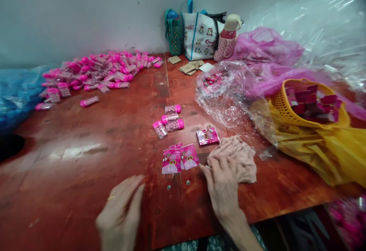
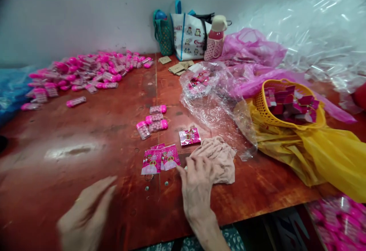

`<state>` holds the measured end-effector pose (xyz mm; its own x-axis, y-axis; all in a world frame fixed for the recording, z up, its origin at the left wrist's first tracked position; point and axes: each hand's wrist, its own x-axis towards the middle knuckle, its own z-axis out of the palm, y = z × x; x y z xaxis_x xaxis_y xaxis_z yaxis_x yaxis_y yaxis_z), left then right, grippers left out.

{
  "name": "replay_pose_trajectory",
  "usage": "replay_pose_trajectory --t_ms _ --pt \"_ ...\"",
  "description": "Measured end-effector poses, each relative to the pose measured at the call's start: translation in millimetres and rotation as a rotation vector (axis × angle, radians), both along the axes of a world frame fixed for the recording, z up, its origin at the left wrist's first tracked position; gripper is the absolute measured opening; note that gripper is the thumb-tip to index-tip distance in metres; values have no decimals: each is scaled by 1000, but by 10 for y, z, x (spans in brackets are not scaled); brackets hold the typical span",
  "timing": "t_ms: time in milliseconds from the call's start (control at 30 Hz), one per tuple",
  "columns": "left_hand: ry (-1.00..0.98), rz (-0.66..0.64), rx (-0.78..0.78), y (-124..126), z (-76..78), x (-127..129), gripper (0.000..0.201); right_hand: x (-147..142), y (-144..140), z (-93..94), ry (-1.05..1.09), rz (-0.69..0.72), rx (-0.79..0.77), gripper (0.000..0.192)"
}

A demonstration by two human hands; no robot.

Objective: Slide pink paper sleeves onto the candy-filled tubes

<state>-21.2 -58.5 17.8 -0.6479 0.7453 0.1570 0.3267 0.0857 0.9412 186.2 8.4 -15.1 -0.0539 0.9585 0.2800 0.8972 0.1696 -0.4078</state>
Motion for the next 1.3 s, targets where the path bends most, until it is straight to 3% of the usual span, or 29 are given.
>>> replay_pose_trajectory --t_ms 67,167,300,567,733,833,900,1000,1067,1167,1233,1300 --pt "398 -267 -13 267 -163 126 23 -163 -9 13 67 51 -13 23" --pt "647 -442 -106 497 -441 296 35 -313 25 -37 115 64 -71 16" --pt "820 -441 -197 477 -665 384 38 -330 86 -131 144 53 -114 13" --pt "890 -427 -224 413 -682 381 39 -322 89 -184 231 62 -68 18" --pt "654 -398 -103 415 -600 399 36 -294 81 -233 317 92 45 19" --pt "253 -274 -21 428 -487 439 27 -281 61 -261 382 124 135 19" --pt "-17 -214 -46 467 -416 491 22 -280 39 -264 417 176 175 19" --pt "-286 -239 -129 564 -354 590 20 -293 -7 -234 464 282 181 19" --pt "-446 -245 -149 624 -339 643 16 -310 -39 -191 512 302 158 18" --pt "-653 -199 -131 667 -320 680 13 -345 -70 -115 608 207 93 15" --pt "-754 -163 -115 668 -298 686 13 -369 -72 -73 754 136 -53 29" --pt "-822 -130 -98 658 -273 692 13 -387 -66 -47 902 125 -223 18"
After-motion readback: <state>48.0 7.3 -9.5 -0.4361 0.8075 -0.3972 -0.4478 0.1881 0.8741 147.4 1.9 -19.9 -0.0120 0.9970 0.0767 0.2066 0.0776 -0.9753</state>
